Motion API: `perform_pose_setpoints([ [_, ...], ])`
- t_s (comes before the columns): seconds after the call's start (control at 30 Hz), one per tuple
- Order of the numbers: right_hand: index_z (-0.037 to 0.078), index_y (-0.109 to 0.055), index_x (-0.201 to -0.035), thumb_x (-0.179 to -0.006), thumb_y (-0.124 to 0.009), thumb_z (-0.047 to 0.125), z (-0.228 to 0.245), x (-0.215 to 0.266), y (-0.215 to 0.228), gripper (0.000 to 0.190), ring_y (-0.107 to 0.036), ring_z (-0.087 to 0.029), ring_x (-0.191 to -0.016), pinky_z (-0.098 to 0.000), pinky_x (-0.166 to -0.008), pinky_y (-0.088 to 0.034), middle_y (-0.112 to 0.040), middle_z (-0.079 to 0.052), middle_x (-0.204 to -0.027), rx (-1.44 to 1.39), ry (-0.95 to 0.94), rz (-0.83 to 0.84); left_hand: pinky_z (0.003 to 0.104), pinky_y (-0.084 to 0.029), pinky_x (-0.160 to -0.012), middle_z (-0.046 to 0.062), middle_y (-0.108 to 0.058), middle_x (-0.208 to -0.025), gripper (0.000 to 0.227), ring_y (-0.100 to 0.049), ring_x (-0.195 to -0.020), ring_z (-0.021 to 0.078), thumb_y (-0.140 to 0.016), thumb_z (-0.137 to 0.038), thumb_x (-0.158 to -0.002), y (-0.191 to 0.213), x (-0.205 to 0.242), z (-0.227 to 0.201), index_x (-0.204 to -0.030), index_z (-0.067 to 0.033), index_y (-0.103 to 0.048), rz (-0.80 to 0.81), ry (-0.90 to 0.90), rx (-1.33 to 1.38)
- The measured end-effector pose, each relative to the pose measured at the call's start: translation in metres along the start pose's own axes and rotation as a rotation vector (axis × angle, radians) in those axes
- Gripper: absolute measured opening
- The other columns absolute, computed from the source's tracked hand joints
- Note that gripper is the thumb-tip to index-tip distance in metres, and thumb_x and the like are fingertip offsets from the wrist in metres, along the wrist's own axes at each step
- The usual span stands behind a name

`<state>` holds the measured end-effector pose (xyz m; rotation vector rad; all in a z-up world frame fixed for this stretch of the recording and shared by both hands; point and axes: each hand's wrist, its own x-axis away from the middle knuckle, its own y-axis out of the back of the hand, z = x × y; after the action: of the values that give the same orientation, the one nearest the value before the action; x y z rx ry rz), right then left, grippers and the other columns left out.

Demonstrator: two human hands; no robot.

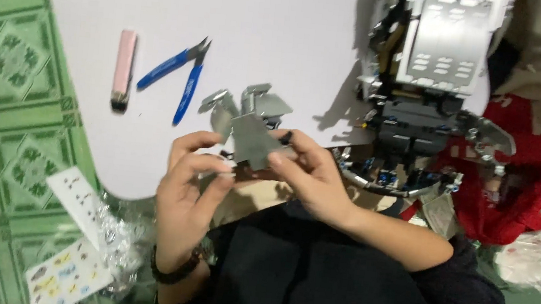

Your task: Assembling a plastic model car by connecting various components and blocks.

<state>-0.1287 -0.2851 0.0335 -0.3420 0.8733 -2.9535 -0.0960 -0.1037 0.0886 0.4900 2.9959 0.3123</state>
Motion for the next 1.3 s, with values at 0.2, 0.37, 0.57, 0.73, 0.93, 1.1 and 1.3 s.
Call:
perform_pose_setpoints([
  [0.2, 0.003, -0.036, -0.136, -0.095, -0.052, 0.005, 0.037, -0.002, 0.025, 0.043, -0.045, -0.006, -0.055, -0.0266, -0.061, -0.049, -0.049, 0.000, -0.065, -0.079, 0.084, -0.097, 0.021, -0.046, -0.069, 0.007, -0.060, -0.092, 0.014, -0.057, -0.076, 0.0117, -0.059, -0.008, -0.091, -0.031, -0.024, 0.002, -0.103, -0.0010, -0.058, -0.025, 0.063, 0.082],
  [0.37, 0.008, -0.044, -0.130, -0.093, -0.056, 0.001, 0.035, -0.001, 0.037, 0.040, -0.049, -0.006, -0.068, -0.0169, -0.061, -0.038, -0.054, 0.000, -0.076, -0.026, 0.128, -0.198, 0.019, -0.055, -0.063, 0.009, -0.062, -0.087, 0.043, -0.066, -0.074, 0.0144, -0.062, 0.000, -0.087, -0.051, -0.036, 0.004, -0.124, 0.0003, -0.039, 0.001, 0.065, 0.085],
  [0.57, 0.007, -0.042, -0.125, -0.092, -0.055, -0.002, 0.037, -0.003, 0.038, 0.036, -0.040, -0.004, -0.053, -0.0169, -0.047, -0.031, -0.049, 0.004, -0.070, 0.062, 0.130, -0.145, 0.021, -0.051, -0.067, 0.007, -0.061, -0.079, 0.054, -0.061, -0.071, 0.0121, -0.072, 0.002, -0.079, -0.055, -0.051, 0.000, -0.123, -0.0011, -0.041, 0.002, 0.190, 0.024],
  [0.73, 0.004, -0.040, -0.125, -0.092, -0.054, -0.003, 0.035, -0.004, 0.039, 0.036, -0.052, -0.007, -0.073, -0.0187, -0.064, -0.046, -0.054, -0.006, -0.097, 0.147, 0.150, -0.100, 0.016, -0.046, -0.052, 0.006, -0.070, -0.070, 0.039, -0.061, -0.057, 0.0087, -0.076, -0.001, -0.073, -0.050, -0.063, -0.003, -0.109, 0.0036, -0.061, 0.090, 0.198, -0.154],
  [0.93, 0.004, -0.047, -0.118, -0.093, -0.055, 0.001, 0.030, -0.008, 0.039, 0.026, -0.043, -0.003, -0.064, -0.0162, -0.057, -0.038, -0.048, 0.002, -0.079, 0.247, 0.163, -0.128, 0.018, -0.047, -0.054, 0.008, -0.071, -0.077, 0.025, -0.059, -0.060, 0.0095, -0.070, -0.001, -0.078, -0.046, -0.073, 0.001, -0.102, 0.0046, -0.066, 0.230, 0.238, -0.079],
  [1.1, 0.002, -0.046, -0.117, -0.094, -0.054, 0.003, 0.030, -0.011, 0.038, 0.024, -0.042, -0.003, -0.061, -0.0159, -0.053, -0.036, -0.050, 0.001, -0.081, 0.227, 0.134, -0.107, 0.023, -0.051, -0.065, 0.008, -0.066, -0.092, 0.014, -0.061, -0.073, 0.0149, -0.066, -0.009, -0.080, -0.045, -0.078, 0.005, -0.091, -0.0001, -0.065, 0.301, 0.203, -0.210],
  [1.3, 0.002, -0.048, -0.114, -0.093, -0.056, 0.004, 0.026, -0.012, 0.038, 0.022, -0.041, -0.002, -0.056, -0.0157, -0.049, -0.035, -0.050, 0.002, -0.077, 0.314, 0.141, -0.130, 0.023, -0.043, -0.055, 0.004, -0.061, -0.070, 0.008, -0.052, -0.058, 0.0130, -0.065, -0.010, -0.081, -0.048, -0.073, 0.006, -0.081, -0.0039, -0.060, 0.280, 0.205, -0.320],
])
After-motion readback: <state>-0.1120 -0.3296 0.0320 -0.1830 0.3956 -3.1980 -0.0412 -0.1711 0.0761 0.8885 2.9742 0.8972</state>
